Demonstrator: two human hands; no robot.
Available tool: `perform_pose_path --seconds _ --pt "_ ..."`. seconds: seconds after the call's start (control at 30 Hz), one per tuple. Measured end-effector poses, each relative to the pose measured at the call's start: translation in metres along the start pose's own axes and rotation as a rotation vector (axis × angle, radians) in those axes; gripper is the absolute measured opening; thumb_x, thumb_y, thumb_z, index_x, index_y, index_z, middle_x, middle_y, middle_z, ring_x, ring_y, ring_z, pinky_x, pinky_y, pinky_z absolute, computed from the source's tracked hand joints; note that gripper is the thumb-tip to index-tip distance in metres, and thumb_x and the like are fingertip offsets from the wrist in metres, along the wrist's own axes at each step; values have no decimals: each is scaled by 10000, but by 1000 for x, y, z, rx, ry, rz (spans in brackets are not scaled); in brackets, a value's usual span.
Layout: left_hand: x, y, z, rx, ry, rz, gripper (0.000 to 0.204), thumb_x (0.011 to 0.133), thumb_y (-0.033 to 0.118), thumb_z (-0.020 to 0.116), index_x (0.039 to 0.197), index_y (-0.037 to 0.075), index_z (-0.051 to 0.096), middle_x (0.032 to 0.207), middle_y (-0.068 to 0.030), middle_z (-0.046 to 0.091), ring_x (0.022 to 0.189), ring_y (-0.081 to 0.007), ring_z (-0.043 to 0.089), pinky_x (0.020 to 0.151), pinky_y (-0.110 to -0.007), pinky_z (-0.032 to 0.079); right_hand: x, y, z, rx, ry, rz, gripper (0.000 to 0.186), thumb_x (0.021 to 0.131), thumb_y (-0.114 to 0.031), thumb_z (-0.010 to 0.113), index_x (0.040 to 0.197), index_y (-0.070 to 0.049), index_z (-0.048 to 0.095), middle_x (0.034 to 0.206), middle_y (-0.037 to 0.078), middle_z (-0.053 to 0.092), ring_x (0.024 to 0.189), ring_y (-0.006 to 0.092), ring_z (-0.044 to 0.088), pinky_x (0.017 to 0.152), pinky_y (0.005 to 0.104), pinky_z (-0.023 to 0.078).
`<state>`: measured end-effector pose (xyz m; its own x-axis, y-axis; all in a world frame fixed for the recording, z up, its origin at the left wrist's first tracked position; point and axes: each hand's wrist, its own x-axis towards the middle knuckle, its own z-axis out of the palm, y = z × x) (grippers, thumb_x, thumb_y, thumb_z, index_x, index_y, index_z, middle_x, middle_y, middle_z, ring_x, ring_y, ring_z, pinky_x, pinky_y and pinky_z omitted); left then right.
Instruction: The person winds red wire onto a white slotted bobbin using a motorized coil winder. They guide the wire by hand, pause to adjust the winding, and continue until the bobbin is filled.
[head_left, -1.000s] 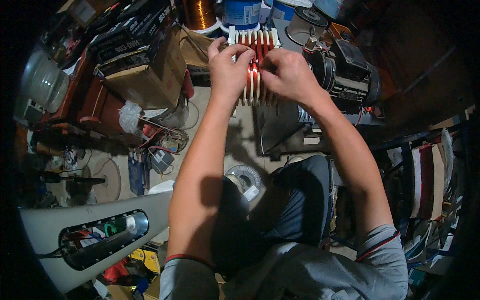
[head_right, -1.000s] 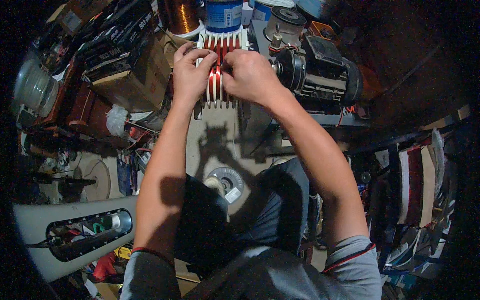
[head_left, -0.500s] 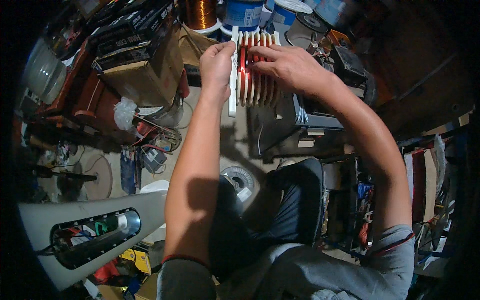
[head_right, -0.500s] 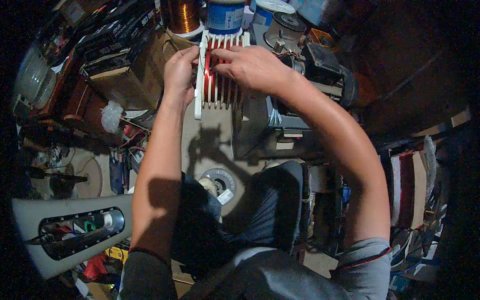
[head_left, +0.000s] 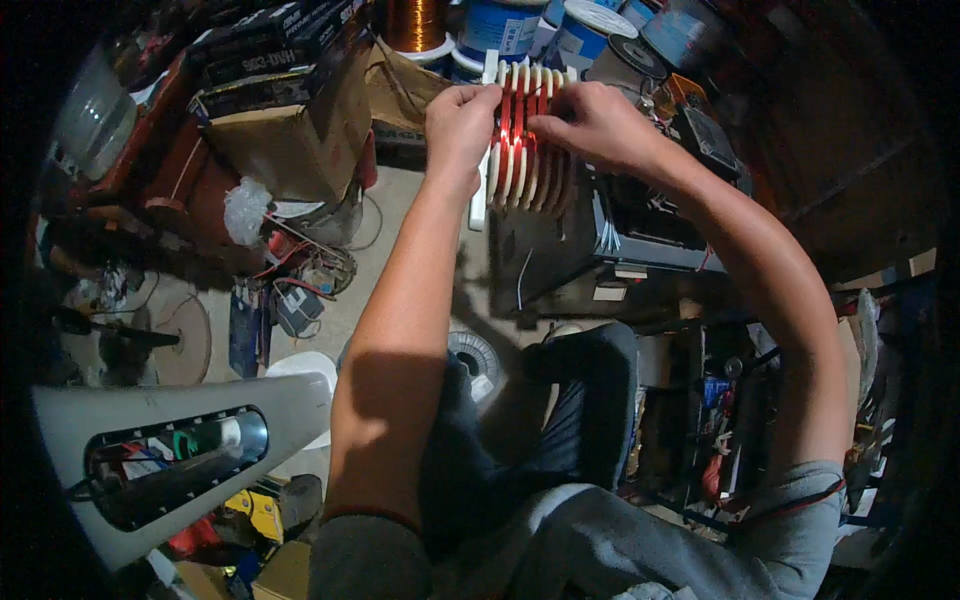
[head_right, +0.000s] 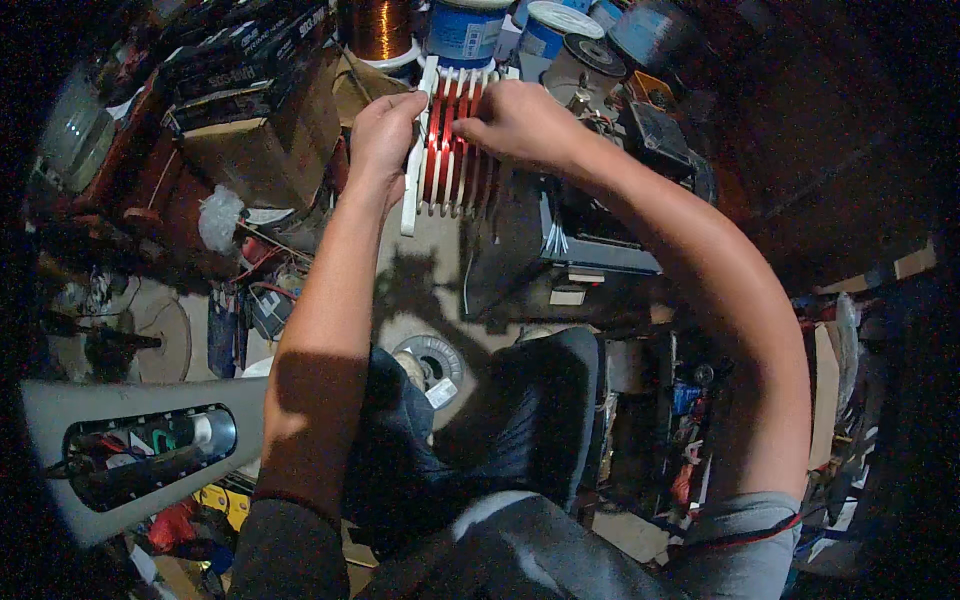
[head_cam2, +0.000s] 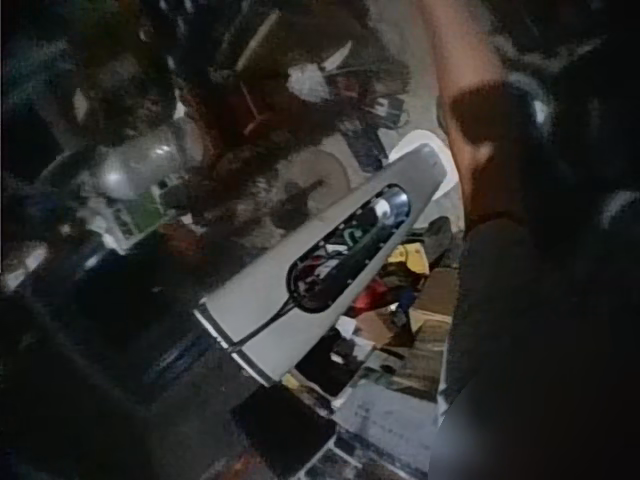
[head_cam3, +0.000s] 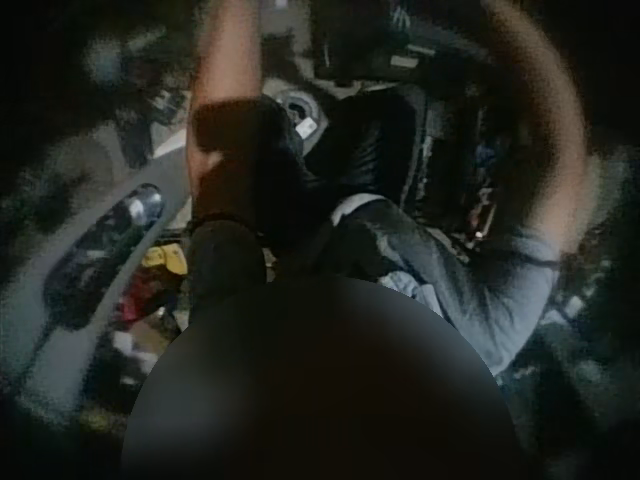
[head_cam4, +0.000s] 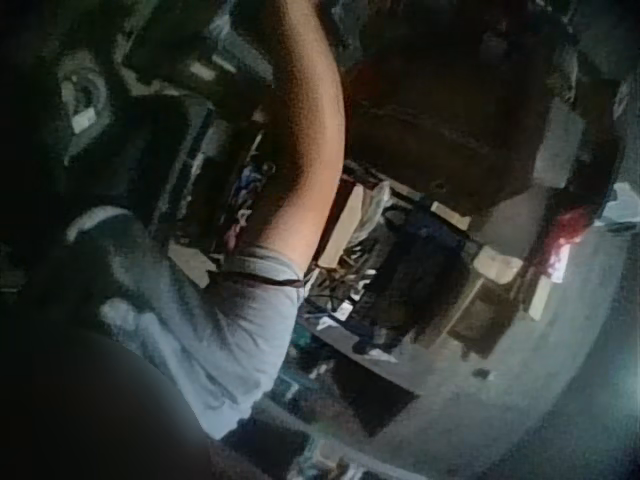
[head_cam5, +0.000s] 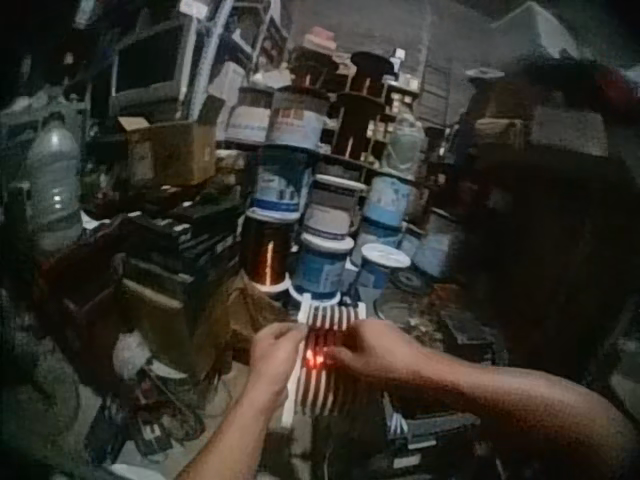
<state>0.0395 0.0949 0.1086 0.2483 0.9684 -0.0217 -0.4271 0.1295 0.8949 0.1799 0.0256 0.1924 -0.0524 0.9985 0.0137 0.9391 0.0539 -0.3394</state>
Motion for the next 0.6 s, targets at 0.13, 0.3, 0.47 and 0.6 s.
perform_pose_path --seconds 0.13,0.3,0.47,0.6 --pt "-1 4 -2 80 -29 -2 264 856 151 603 1014 -60 614 878 -105 647 745 -150 595 682 -281 480 -9 5 -10 -511 43 -547 367 803 -137 600 1158 -70 537 1053 137 581 893 324 627 717 424 519" --pt "3 -4 2 43 26 37 239 802 166 639 874 -61 655 808 -99 667 721 -137 597 678 -286 472 5 10 -17 -716 -19 -782 307 778 -89 616 1082 -58 593 988 129 623 844 318 640 684 392 524" --pt "3 -4 0 38 25 37 236 800 171 645 869 -54 656 807 -98 666 718 -136 594 678 -287 470 8 1 7 -270 1 -99 194 842 -166 569 929 -15 652 723 102 649 609 237 625 561 344 501" --pt "1 -3 -2 81 -6 30 256 837 160 621 953 -68 638 873 -112 665 762 -151 608 705 -282 480 2 -10 -9 166 -59 238 223 863 -180 534 912 10 642 715 96 639 602 169 607 545 297 480"
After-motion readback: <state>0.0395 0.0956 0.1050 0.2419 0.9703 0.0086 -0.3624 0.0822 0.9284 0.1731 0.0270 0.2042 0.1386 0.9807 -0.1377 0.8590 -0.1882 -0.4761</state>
